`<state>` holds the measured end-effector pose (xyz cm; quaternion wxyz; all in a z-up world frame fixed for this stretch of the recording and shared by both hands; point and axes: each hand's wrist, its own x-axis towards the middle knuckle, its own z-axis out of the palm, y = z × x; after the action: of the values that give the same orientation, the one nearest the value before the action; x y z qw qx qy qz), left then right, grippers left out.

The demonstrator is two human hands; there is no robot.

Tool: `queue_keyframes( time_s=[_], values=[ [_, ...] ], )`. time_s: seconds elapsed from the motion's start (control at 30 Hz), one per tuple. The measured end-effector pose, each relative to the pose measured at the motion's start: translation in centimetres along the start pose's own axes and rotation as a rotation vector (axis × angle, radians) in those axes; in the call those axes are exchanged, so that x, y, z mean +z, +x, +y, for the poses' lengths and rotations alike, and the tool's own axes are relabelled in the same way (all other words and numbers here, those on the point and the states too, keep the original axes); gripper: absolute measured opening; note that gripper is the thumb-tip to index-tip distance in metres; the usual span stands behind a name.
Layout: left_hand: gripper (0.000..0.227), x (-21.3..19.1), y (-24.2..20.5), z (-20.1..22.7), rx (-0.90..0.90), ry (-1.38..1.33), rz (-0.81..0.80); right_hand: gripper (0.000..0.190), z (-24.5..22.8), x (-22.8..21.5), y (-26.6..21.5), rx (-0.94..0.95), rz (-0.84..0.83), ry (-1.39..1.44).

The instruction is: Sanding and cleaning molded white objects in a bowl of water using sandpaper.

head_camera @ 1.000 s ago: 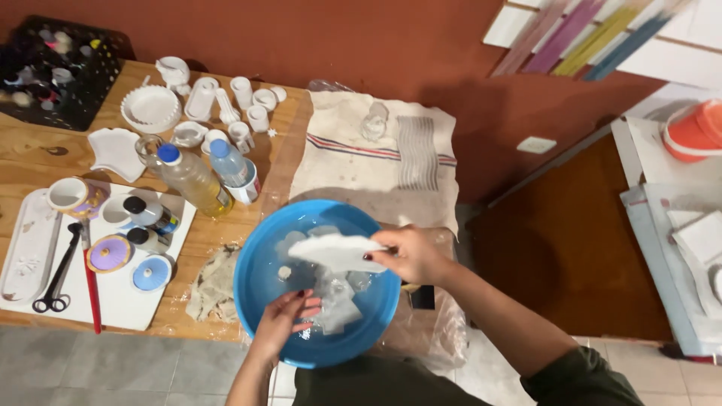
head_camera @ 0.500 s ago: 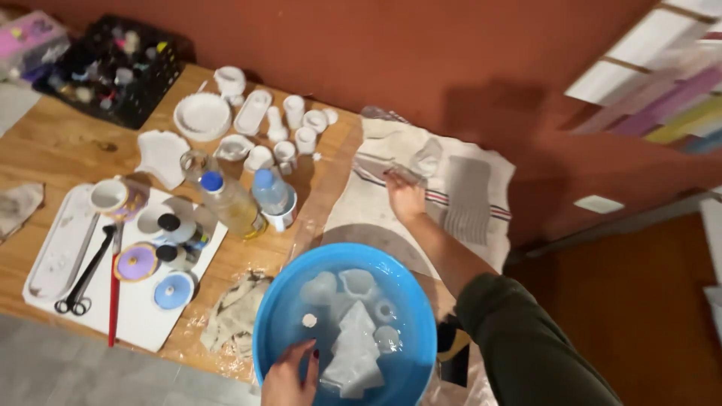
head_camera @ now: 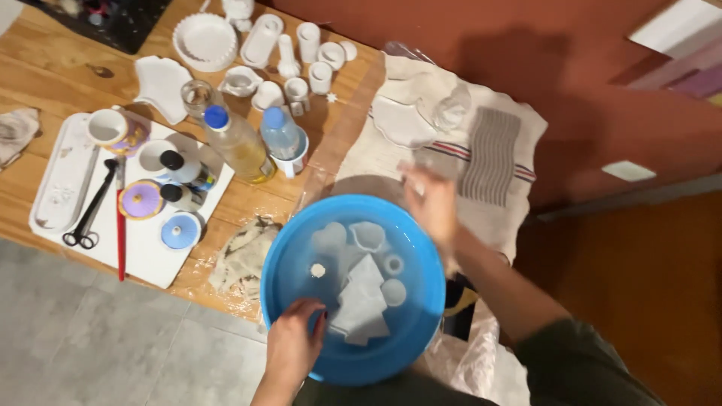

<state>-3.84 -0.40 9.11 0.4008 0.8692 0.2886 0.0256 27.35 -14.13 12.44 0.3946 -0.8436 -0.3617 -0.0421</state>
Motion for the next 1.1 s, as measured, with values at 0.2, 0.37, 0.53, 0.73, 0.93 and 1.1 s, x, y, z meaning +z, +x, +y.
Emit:
queue_keyframes(
  time_s=[0.2, 0.37, 0.53, 0.73, 0.93, 1.1],
  values=[
    [0.041, 1.9, 1.6, 1.0, 0.012, 0.217, -0.220, 0.029, -2.0, 1.9, -13.6, 0.198, -0.532, -0.012],
    [0.046, 2.9, 1.1, 1.8, 0.012, 0.255, -0.283, 0.045, -3.7, 5.3, -16.1, 0.144, -0.423, -0.212],
    [0.048, 4.2, 0.0, -0.1, 0.035, 0.224, -0.314, 0.041, -3.4, 6.8, -15.5, 0.260, -0.393, -0.392],
    [0.052, 4.0, -1.1, -1.7, 0.101, -0.054, -0.237, 0.023, -0.9, 6.0, -15.0, 0.512, -0.368, 0.180],
    [0.039, 3.4, 0.6, -2.4, -0.140, -0.533, -0.240, 0.016, -5.2, 0.2, -12.3, 0.439, -0.231, 0.390],
    [0.063, -0.2, 2.6, 4.3, -0.542, -1.531, -0.621, 0.015, -13.0, -5.4, -12.4, -0.027, -0.186, 0.248]
  ],
)
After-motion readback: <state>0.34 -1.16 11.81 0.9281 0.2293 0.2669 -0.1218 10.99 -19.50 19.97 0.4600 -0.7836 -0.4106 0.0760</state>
